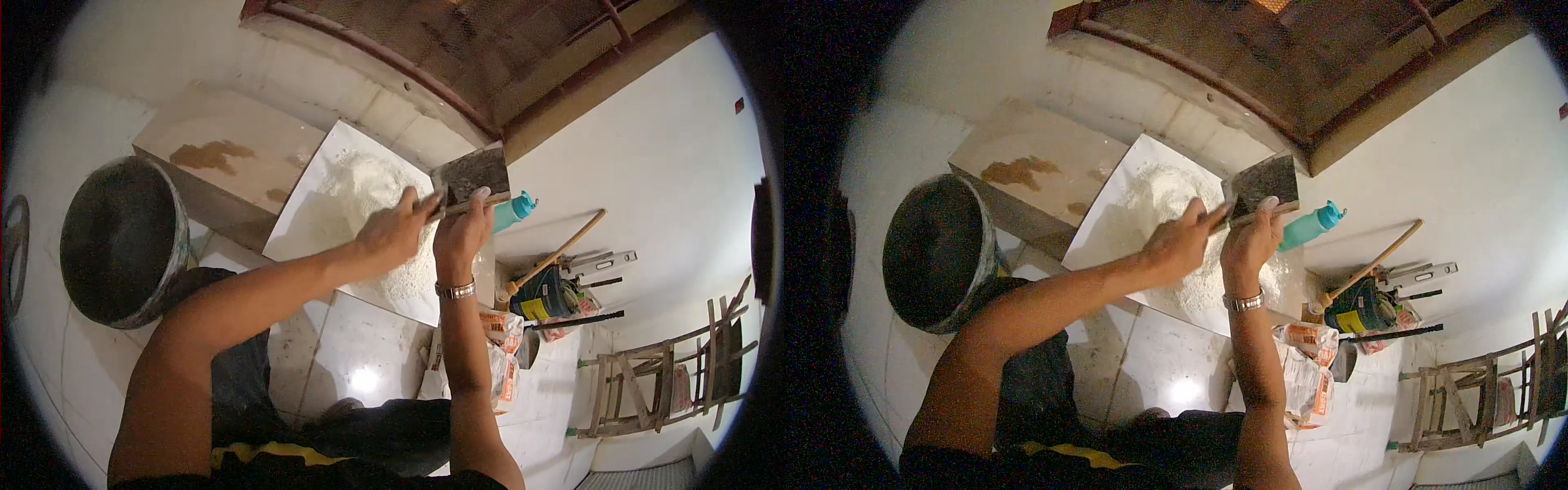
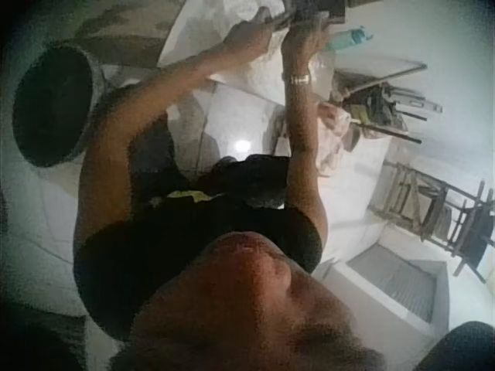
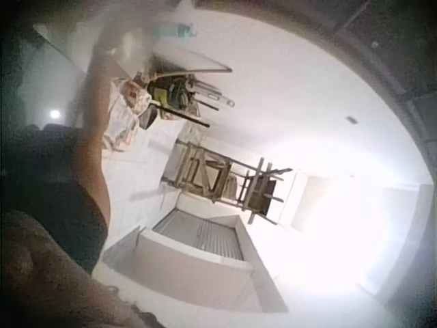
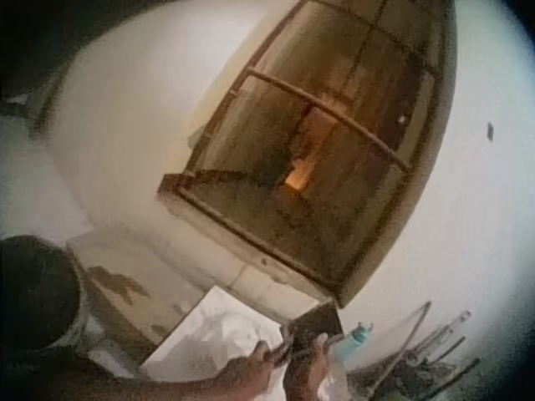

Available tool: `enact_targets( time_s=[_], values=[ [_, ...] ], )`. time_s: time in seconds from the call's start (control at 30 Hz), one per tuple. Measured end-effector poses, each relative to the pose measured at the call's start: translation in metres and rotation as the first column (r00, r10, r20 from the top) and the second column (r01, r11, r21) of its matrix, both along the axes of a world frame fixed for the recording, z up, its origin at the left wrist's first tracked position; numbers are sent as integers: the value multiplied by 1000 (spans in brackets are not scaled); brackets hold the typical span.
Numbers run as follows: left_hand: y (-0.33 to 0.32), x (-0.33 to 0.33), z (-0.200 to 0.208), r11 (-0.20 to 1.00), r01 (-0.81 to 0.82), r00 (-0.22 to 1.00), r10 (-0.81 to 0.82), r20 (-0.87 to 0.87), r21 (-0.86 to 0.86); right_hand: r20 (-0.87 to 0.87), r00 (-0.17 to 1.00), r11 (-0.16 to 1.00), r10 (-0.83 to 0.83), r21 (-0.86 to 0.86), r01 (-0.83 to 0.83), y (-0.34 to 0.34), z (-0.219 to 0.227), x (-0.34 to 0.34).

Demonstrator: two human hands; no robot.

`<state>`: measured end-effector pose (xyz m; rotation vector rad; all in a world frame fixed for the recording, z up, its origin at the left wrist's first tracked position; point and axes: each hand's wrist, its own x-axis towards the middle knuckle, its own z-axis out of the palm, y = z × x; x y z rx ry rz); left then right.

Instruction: The person cleans a tile with putty knives, scoops powder from a bag onto the tile using a putty knife, and spreads the powder on the tile.

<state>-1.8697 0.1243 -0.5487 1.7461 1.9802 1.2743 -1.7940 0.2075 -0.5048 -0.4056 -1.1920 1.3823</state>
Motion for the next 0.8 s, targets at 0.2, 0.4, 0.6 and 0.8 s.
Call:
enact_targets(
  time_s=[0.2, 0.4, 0.6, 0.8],
  values=[
    [-7, 15, 5, 997, 77, 997, -77, -20, 13, 100, 994, 990, 32, -143, -17, 21, -13, 20],
    [3, 0, -2, 1000, 5, 1000, -5, 1, 17, -20, 998, 990, 61, -130, -63, 11, -7, 15],
    [12, -20, -9, 999, -22, 999, 23, 32, -30, -56, 995, 990, 84, -108, -90, 4, -8, 4],
    [28, -43, -11, 981, -161, 983, 169, 75, -106, 191, 976, 994, 101, -70, -89, 18, -5, 20]
  ],
)
